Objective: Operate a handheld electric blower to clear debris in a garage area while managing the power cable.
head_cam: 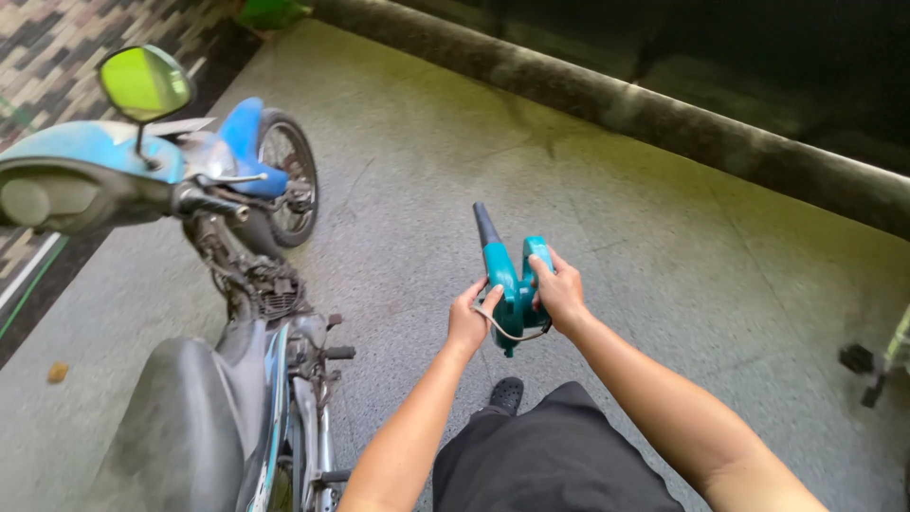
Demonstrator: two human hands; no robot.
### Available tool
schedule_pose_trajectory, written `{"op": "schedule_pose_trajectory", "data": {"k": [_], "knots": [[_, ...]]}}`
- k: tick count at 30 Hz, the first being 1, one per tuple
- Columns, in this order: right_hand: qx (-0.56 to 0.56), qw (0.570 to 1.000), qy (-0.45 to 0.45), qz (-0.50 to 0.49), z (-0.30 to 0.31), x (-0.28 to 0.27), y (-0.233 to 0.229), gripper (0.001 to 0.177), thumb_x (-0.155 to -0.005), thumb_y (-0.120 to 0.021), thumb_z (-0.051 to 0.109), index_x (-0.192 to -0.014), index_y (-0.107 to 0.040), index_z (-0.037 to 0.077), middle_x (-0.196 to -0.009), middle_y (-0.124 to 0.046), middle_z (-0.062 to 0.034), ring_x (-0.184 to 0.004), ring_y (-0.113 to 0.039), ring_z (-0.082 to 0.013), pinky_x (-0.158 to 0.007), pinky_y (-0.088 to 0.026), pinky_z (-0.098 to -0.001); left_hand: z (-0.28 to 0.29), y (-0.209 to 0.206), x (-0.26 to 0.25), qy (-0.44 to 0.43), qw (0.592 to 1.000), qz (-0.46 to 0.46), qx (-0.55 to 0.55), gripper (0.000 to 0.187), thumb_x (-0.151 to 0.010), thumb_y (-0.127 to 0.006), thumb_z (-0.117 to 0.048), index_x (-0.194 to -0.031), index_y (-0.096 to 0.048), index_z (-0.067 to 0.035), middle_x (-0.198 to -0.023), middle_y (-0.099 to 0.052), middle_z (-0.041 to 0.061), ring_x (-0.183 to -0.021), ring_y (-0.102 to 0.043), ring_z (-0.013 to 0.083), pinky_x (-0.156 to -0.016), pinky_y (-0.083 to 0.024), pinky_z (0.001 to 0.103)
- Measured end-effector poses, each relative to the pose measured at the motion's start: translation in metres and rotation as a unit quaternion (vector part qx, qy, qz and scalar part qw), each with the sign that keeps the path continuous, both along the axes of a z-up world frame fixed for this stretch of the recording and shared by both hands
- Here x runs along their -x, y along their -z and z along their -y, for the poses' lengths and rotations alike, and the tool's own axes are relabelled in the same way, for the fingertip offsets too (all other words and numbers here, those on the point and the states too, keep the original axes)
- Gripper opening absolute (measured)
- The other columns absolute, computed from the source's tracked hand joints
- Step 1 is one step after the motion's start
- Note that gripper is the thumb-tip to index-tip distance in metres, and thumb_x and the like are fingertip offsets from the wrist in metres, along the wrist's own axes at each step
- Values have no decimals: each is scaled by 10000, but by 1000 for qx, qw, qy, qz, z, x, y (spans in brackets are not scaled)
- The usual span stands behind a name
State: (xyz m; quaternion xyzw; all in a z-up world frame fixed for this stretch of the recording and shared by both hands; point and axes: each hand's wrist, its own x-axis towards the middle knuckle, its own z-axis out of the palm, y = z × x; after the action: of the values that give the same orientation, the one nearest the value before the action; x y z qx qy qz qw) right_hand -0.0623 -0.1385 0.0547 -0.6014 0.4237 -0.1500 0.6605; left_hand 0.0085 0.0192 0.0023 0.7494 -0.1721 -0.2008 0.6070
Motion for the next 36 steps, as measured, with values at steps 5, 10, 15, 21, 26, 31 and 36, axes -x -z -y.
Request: {"op": "schedule_pose_trajectory", "data": {"k": [5,10,15,21,26,31,36], "knots": [[-15,996,-72,-45,-24,-26,14,484,-949,-644,306,-1418,-626,187,-736,-616,-44,-442,-529,-121,-416,-460,-296,-37,-19,5,-66,996,-26,-46,522,-905,-716,-387,-1238,-709,14,-1038,-782,205,-965,-746,241,-870,-552,347],[-31,984,-159,-80,-45,-30,20,493,-944,-651,324,-1420,-622,201,-717,-616,-49,-438,-524,-125,-408,-442,-311,-57,28,36,-149,983,-15,-104,504,-924,-688,-384,-1193,-706,41,-912,-767,225,-849,-765,290,-805,-564,374],[12,969,-212,-124,-63,-27,12,529,-939,-664,324,-1453,-596,217,-696,-620,-61,-434,-542,-134,-415,-455,-310,-67,-4,42,-179,980,-45,-81,482,-930,-644,-375,-1159,-729,40,-918,-776,225,-850,-760,313,-821,-559,388],[-6,989,-119,-86,-57,-5,12,542,-938,-667,312,-1465,-586,212,-703,-612,-23,-448,-531,-120,-422,-445,-307,-55,58,44,-159,977,110,-91,484,-925,-727,-337,-1160,-713,86,-1014,-726,278,-957,-706,403,-881,-532,453],[27,986,-115,-116,-56,49,9,537,-934,-667,327,-1454,-599,214,-687,-606,-41,-451,-531,-122,-424,-443,-307,-54,55,91,-126,982,103,-95,439,-917,-732,-356,-1056,-754,60,-960,-741,271,-923,-719,398,-854,-544,442],[13,975,-133,-179,-76,99,30,478,-938,-668,317,-1396,-661,182,-691,-628,-47,-454,-543,-126,-439,-453,-317,-92,5,147,-69,981,-85,-158,437,-907,-679,-401,-1053,-767,1,-788,-727,260,-784,-747,372,-773,-555,436],[-53,948,-255,-181,-141,122,33,441,-925,-667,318,-1349,-707,203,-650,-595,-58,-432,-506,-141,-426,-423,-322,-158,59,213,-225,952,59,-200,477,-880,-750,-433,-967,-787,35,-822,-746,249,-792,-731,388,-756,-545,439]]}}
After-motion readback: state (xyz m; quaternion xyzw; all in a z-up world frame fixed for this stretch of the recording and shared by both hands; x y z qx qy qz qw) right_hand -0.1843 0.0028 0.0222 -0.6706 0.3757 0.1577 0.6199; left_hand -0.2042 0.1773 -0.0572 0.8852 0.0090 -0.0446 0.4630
